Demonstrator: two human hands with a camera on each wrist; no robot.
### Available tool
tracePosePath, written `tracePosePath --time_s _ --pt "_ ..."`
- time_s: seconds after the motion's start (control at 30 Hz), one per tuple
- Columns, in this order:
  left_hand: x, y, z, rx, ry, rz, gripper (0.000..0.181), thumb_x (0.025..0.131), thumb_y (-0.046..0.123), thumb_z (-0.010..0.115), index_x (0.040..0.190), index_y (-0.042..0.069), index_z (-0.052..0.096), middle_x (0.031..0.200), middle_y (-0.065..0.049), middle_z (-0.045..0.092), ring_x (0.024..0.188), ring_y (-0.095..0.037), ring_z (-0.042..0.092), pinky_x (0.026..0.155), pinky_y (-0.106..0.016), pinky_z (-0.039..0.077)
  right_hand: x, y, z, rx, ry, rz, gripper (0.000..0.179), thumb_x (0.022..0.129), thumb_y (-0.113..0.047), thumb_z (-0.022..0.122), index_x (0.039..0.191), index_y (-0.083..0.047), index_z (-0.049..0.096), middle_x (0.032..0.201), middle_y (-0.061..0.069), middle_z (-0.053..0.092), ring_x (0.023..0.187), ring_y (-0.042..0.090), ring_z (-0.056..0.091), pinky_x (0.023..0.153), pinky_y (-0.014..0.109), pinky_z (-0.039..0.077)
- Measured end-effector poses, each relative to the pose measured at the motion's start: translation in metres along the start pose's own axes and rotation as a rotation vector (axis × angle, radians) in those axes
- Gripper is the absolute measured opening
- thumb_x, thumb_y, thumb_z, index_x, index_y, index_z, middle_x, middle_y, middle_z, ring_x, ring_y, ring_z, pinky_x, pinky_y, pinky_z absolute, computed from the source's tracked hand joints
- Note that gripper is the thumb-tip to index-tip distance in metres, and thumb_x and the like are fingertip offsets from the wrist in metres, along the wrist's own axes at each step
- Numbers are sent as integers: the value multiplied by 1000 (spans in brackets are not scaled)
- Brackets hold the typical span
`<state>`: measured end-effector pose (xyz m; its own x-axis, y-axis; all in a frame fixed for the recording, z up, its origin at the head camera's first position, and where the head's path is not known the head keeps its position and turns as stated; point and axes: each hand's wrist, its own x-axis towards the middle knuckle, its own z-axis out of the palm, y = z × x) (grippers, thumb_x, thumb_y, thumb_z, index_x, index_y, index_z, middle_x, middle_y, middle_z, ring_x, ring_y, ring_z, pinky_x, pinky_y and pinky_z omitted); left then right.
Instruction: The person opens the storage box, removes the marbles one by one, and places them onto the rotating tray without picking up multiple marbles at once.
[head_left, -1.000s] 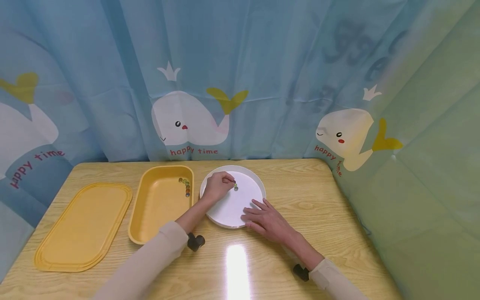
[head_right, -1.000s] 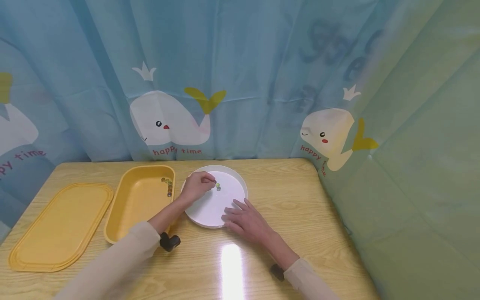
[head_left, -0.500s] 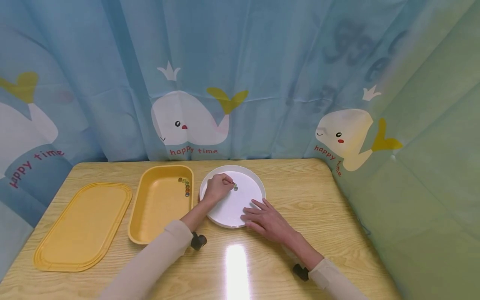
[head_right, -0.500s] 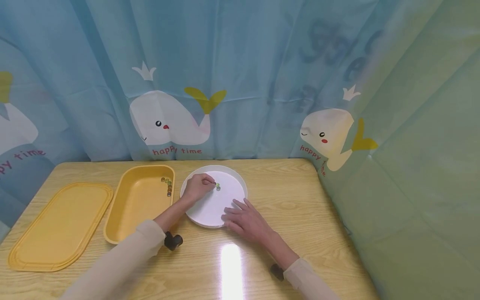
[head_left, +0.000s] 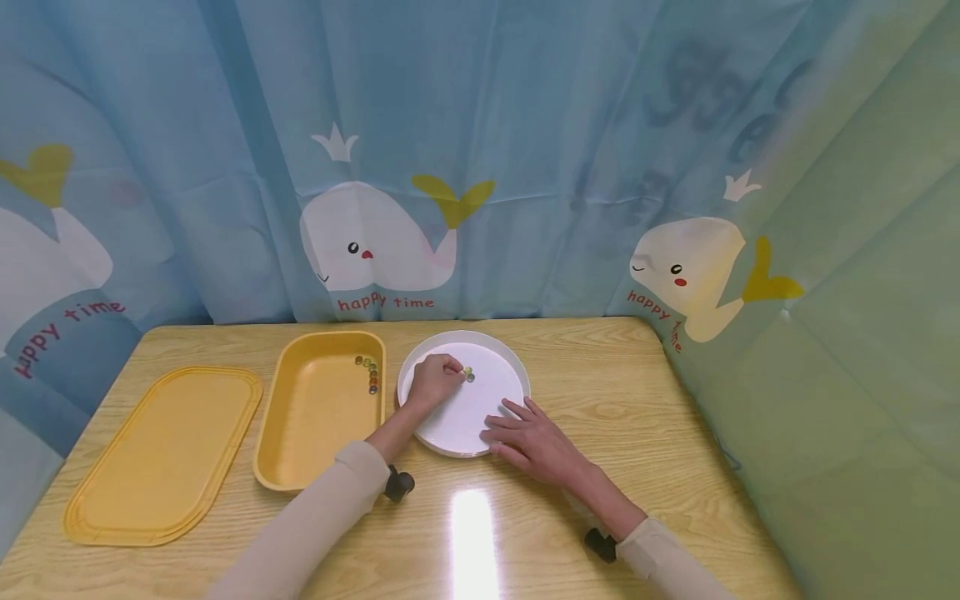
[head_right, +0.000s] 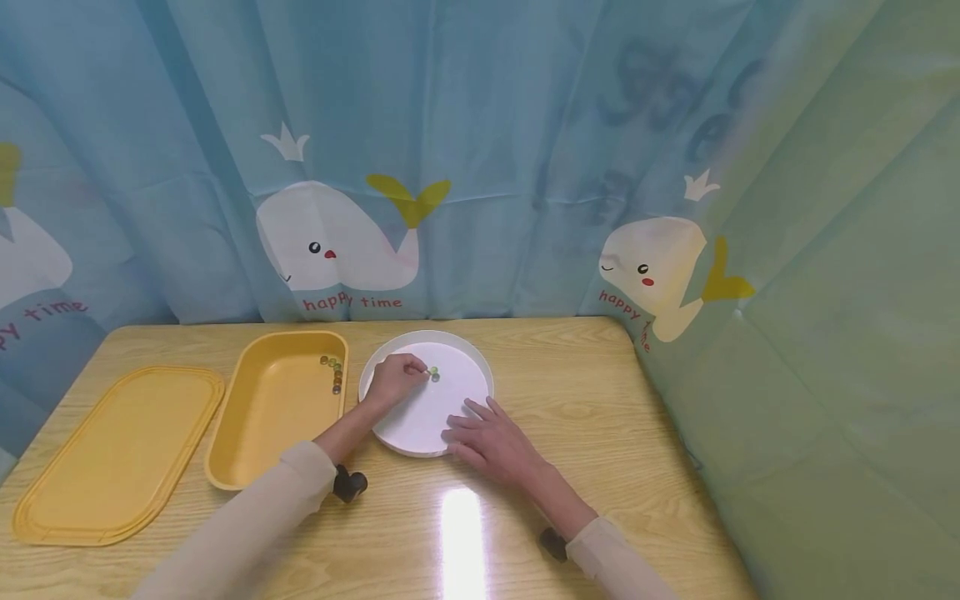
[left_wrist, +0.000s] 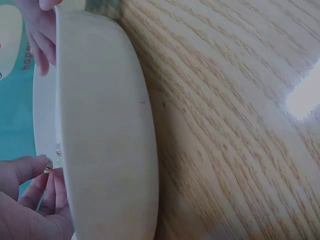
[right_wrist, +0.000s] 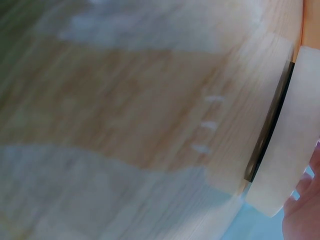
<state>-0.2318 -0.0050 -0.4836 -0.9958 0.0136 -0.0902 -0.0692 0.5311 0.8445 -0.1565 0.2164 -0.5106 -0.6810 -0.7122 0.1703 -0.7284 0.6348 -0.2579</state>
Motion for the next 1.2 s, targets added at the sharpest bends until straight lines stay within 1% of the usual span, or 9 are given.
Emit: tracePosePath --time_s 0.13,0.37,0.5,0.7,0.83,1.2 --pt "0 -1 0 -3 1 -6 4 86 3 71 89 0 73 80 -7 69 77 -19 63 72 -31 51 0 0 1 -3 14 -15 33 103 -35 54 129 -20 69 137 1 61 139 32 41 113 58 23" --pt "0 -4 0 9 -3 -23 4 87 2 71 91 0 73 82 -8 69 79 -20 63 73 -32 52 0 -1 0 1 16 -15 34 104 -36 52 129 -20 69 138 0 60 139 31 41 113 58 22" --pt "1 -7 2 10 4 -10 5 86 1 71 90 0 73 82 -8 69 79 -21 63 75 -34 52 0 -1 0 1 21 -19 35 104 -36 51 129 -20 69 138 1 60 139 32 41 113 58 22" --pt "3 -9 3 16 14 20 4 84 1 71 88 1 73 80 -7 70 78 -21 64 73 -34 52 0 -1 0 -8 39 -34 34 104 -36 52 128 -20 70 136 1 61 137 33 43 112 59 24" --pt "4 -9 3 11 11 17 4 85 1 71 88 0 73 81 -8 70 80 -22 64 74 -35 52 0 0 0 -13 40 -36 33 104 -34 54 128 -19 70 136 1 61 137 33 43 112 59 24" --pt "7 -10 6 43 -6 10 6 84 1 73 90 1 73 81 -7 68 78 -20 62 72 -33 51 1 -1 -1 -6 26 -22 32 103 -33 55 128 -19 70 137 1 61 138 32 42 114 58 22"
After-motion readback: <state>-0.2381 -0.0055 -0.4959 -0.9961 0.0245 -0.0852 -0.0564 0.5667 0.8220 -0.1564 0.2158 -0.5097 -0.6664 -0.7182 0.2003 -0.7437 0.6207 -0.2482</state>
